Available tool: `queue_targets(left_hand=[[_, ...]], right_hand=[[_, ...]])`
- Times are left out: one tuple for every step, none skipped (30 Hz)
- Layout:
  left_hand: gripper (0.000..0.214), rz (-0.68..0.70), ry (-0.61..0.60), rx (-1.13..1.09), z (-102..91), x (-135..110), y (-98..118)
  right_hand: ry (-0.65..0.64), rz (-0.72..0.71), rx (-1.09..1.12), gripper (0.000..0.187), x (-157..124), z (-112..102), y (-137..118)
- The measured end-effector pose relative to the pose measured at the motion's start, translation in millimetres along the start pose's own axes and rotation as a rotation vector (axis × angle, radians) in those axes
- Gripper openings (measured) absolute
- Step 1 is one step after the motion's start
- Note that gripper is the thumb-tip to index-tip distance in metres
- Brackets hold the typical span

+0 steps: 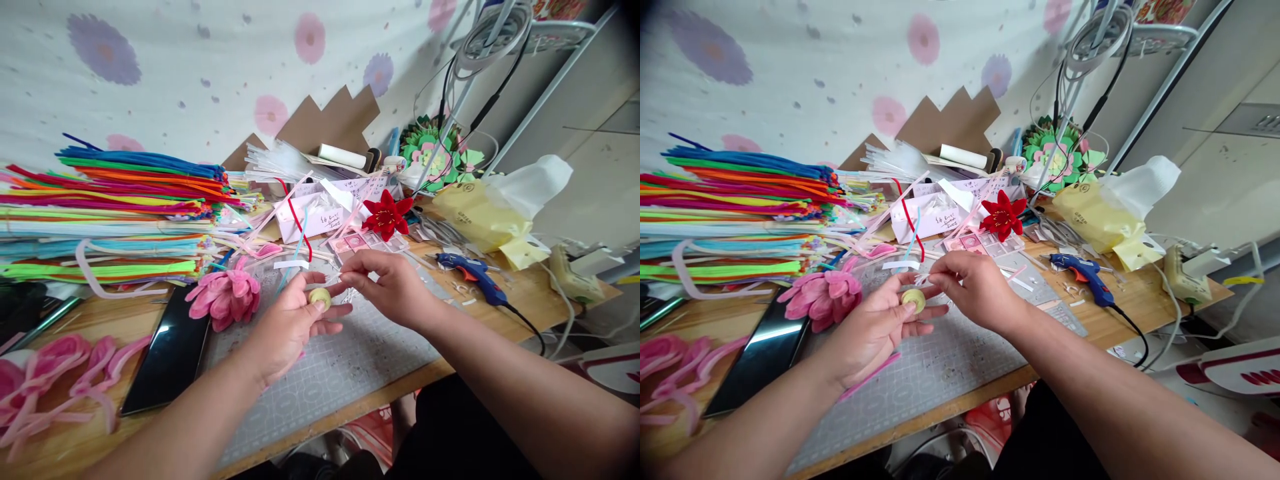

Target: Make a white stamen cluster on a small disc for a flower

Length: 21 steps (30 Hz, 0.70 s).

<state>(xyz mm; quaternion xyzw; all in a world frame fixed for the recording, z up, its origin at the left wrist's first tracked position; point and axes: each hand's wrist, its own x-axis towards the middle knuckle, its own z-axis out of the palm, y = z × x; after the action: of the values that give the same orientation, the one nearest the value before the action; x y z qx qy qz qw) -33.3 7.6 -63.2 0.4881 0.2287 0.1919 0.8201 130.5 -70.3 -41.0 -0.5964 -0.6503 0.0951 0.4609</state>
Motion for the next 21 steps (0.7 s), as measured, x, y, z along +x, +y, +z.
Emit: queue_targets(left_hand=[[0.026, 0.023, 0.020, 0.076, 0.9, 0.1, -0.5], [0.026, 0.051, 0.043, 0.154, 1.6, 0.2, -1.1], [0.024, 0.080, 0.064, 0.231, 1.8, 0.4, -1.8], [0.021, 0.105, 0.079, 0.303, 1.4, 0.5, -2.6], [0.017, 0.127, 0.087, 0.370, 0.3, 0.6, -3.5], [0.014, 0.155, 0.094, 0.437, -1.6, 0.6, -4.3], [0.011, 0.193, 0.104, 0.509, -4.1, 0.4, -5.1], [0.009, 0.241, 0.123, 0.587, -7.0, 0.0, -5.8], [0.007, 0.297, 0.151, 0.665, -10.1, -0.6, -6.4], [0.006, 0.355, 0.181, 0.734, -13.1, -1.3, -6.9], [0.005, 0.407, 0.209, 0.784, -15.8, -2.0, -7.2], [0.004, 0.444, 0.230, 0.806, -17.9, -2.6, -7.4], [0.005, 0.467, 0.244, 0.802, -19.3, -3.1, -7.3], [0.007, 0.478, 0.252, 0.779, -19.8, -3.3, -7.0], [0.010, 0.482, 0.254, 0.749, -19.5, -3.3, -6.5], [0.011, 0.484, 0.250, 0.719, -18.5, -2.9, -5.6], [0.012, 0.488, 0.243, 0.693, -17.0, -2.3, -4.4], [0.014, 0.487, 0.224, 0.663, -15.0, -1.7, -2.9], [0.016, 0.479, 0.198, 0.623, -12.9, -1.1, -1.3], [0.019, 0.461, 0.167, 0.569, -11.0, -0.6, 0.3], [0.021, 0.438, 0.136, 0.505, -9.5, -0.2, 1.7]], right_hand=[[-0.012, 0.036, 0.069, 0.012, -0.2, 0.5, -0.2], [-0.029, 0.058, 0.149, 0.012, -0.5, 1.0, -0.5], [-0.045, 0.071, 0.233, 0.012, -1.1, 1.6, -1.0], [-0.061, 0.081, 0.317, 0.013, -1.8, 2.2, -1.8], [-0.078, 0.097, 0.395, 0.014, -2.7, 2.7, -2.8], [-0.097, 0.130, 0.467, 0.015, -3.8, 3.0, -4.0], [-0.119, 0.181, 0.534, 0.016, -5.1, 3.0, -5.3], [-0.138, 0.238, 0.594, 0.017, -6.5, 3.0, -6.6], [-0.152, 0.291, 0.647, 0.018, -7.9, 2.8, -7.8], [-0.162, 0.336, 0.690, 0.019, -9.3, 2.6, -8.7], [-0.165, 0.370, 0.722, 0.020, -10.6, 2.5, -9.1], [-0.161, 0.390, 0.745, 0.020, -11.9, 2.6, -9.1], [-0.151, 0.397, 0.759, 0.021, -13.2, 2.7, -8.6], [-0.140, 0.394, 0.769, 0.021, -14.4, 3.0, -7.7], [-0.129, 0.386, 0.775, 0.021, -15.6, 3.3, -6.6], [-0.118, 0.376, 0.782, 0.021, -16.6, 3.4, -5.4], [-0.110, 0.362, 0.788, 0.020, -17.6, 3.4, -4.4], [-0.106, 0.347, 0.791, 0.020, -18.4, 3.0, -3.8], [-0.110, 0.330, 0.786, 0.019, -19.1, 2.3, -3.6], [-0.116, 0.308, 0.774, 0.018, -19.7, 1.3, -4.0], [-0.126, 0.280, 0.757, 0.017, -20.2, -0.1, -4.8]])
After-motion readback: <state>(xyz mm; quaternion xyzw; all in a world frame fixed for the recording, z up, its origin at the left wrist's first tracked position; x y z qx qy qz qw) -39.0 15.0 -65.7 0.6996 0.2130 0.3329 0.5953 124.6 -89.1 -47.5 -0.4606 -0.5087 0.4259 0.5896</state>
